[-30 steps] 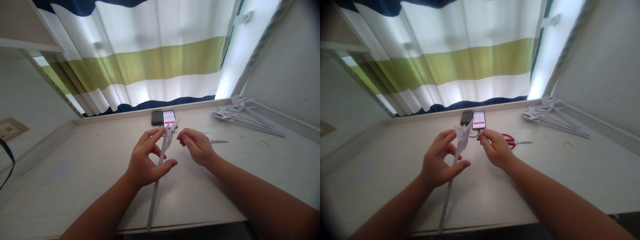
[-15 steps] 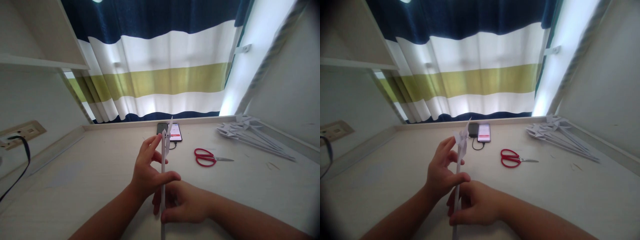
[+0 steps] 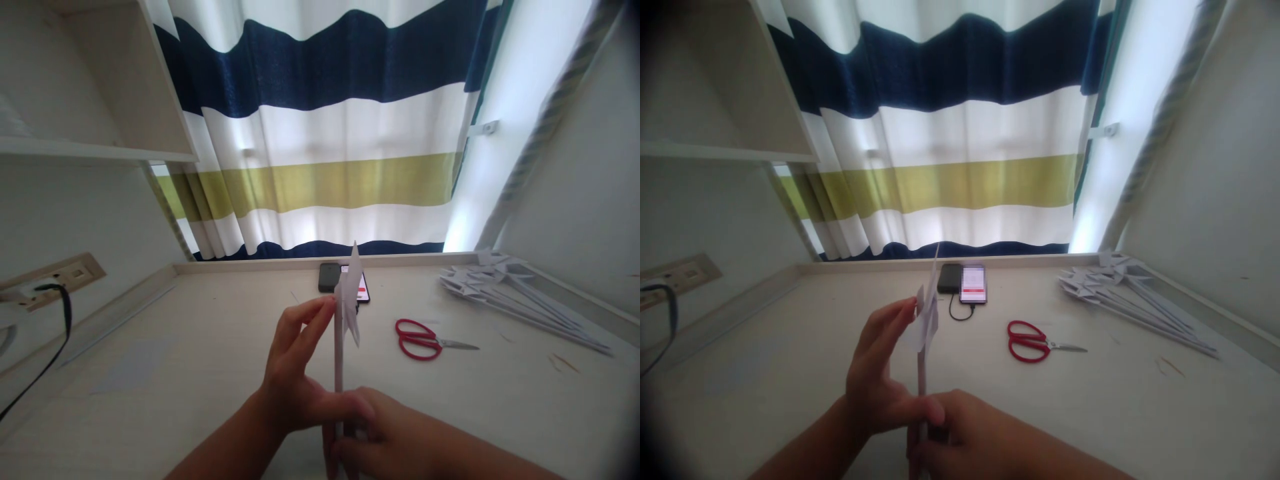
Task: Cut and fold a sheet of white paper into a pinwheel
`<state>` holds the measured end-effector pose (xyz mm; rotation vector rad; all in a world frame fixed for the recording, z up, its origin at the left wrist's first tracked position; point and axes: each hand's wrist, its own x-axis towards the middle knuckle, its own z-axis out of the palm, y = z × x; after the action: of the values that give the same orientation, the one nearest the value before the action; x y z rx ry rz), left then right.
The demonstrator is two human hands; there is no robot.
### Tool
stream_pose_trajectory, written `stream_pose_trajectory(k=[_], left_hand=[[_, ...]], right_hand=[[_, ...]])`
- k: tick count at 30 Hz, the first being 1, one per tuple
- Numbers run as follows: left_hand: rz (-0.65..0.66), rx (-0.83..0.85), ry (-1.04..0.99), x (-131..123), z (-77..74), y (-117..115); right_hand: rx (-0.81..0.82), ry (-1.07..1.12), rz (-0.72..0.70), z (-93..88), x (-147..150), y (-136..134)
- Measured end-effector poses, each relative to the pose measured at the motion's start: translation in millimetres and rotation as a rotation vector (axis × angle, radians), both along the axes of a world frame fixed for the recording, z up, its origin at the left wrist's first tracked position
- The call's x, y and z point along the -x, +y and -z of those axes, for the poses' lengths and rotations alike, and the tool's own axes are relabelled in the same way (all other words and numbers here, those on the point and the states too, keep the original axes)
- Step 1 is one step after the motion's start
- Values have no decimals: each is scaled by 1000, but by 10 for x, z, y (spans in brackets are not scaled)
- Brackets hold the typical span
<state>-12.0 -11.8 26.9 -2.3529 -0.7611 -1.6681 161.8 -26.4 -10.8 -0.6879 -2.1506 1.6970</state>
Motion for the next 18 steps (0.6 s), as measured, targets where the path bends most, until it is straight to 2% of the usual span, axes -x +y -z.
stream_pose_trajectory(k=[6,18], left_hand=[[79,10,-17,6,-19,-59],[87,106,-49,21,-25,-31]], right_hand=[[-74,-7,-27,-75,-22,-9],[-77,83,-19,-85,-31,11]])
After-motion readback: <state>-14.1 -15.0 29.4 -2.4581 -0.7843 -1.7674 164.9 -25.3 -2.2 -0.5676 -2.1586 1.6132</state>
